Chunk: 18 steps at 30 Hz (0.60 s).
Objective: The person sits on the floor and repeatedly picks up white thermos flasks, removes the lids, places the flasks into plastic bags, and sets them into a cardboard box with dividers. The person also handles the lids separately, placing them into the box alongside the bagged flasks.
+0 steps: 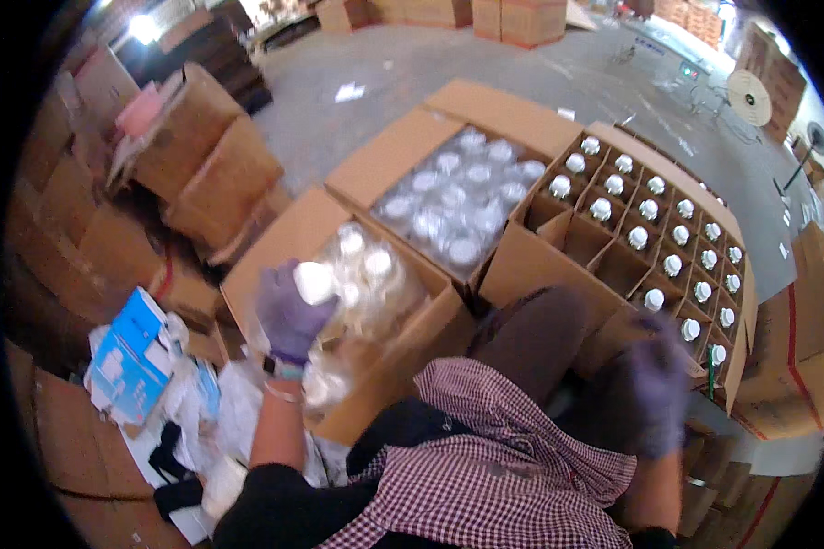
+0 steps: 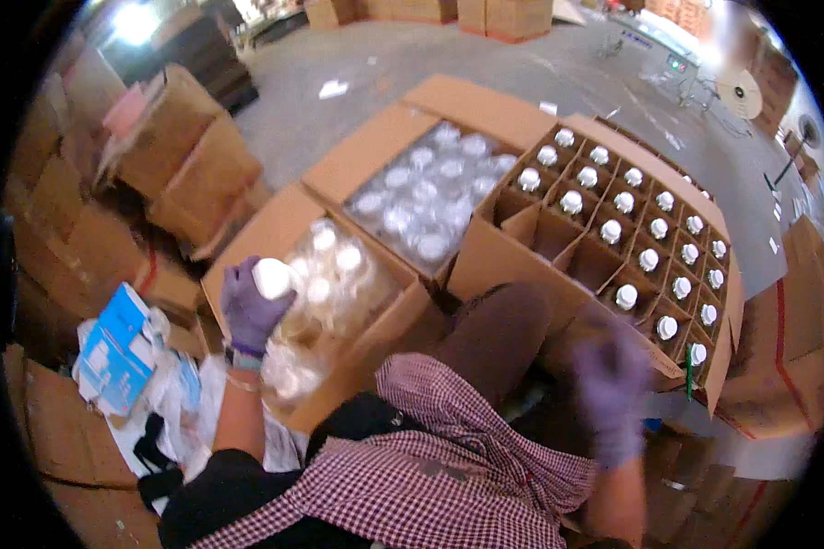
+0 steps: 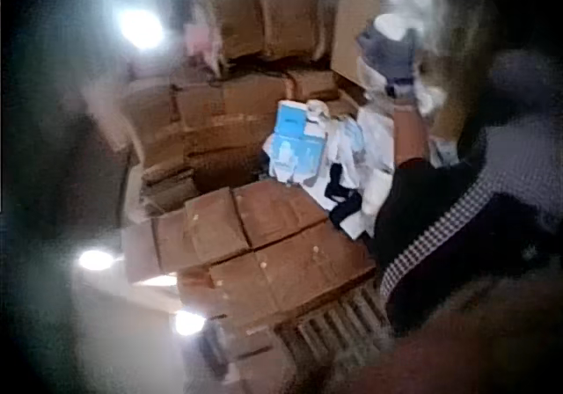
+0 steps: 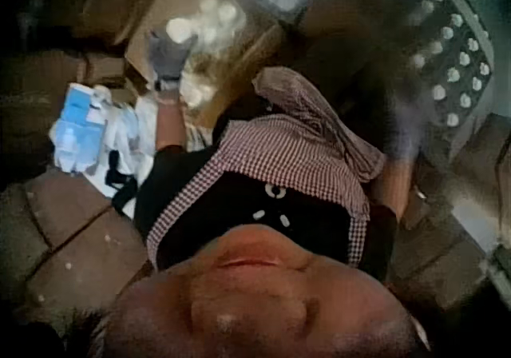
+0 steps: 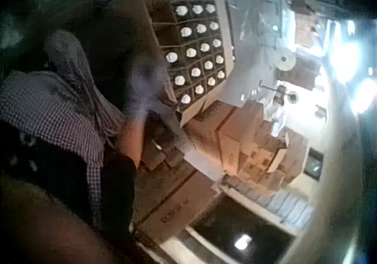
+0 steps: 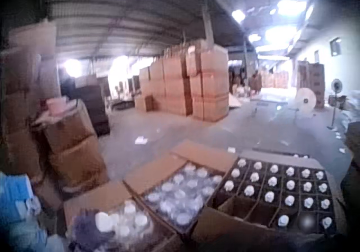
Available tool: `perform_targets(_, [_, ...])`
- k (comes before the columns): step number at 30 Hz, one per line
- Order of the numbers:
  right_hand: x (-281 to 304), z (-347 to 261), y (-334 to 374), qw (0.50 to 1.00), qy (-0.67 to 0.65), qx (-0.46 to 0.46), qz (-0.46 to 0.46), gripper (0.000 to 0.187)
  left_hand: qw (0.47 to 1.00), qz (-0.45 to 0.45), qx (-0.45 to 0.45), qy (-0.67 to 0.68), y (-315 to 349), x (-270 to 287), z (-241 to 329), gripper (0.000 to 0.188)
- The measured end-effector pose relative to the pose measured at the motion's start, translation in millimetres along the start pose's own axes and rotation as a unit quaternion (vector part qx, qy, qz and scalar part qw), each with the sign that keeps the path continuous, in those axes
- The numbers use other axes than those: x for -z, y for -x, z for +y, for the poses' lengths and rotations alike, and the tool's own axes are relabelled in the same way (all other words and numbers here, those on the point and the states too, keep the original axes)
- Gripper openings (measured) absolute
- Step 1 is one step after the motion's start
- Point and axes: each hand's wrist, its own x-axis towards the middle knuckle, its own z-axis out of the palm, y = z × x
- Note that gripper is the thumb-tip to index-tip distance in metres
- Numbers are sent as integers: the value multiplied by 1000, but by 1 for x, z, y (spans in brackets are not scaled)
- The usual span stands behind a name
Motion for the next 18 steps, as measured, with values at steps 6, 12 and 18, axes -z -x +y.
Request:
perform_targets(6, [-55,-97,20,967,-211,139,41,111,875,43,-330,351,18,132,167,59])
perform_targets(12, [-15,23,50,964,-48,30,259,82,833,7,-345,434,33,38,235,59])
perform_targets(18, [19,82,104,960,-212,-40,180,85,675,-365,-171,617,12,-140,254,88])
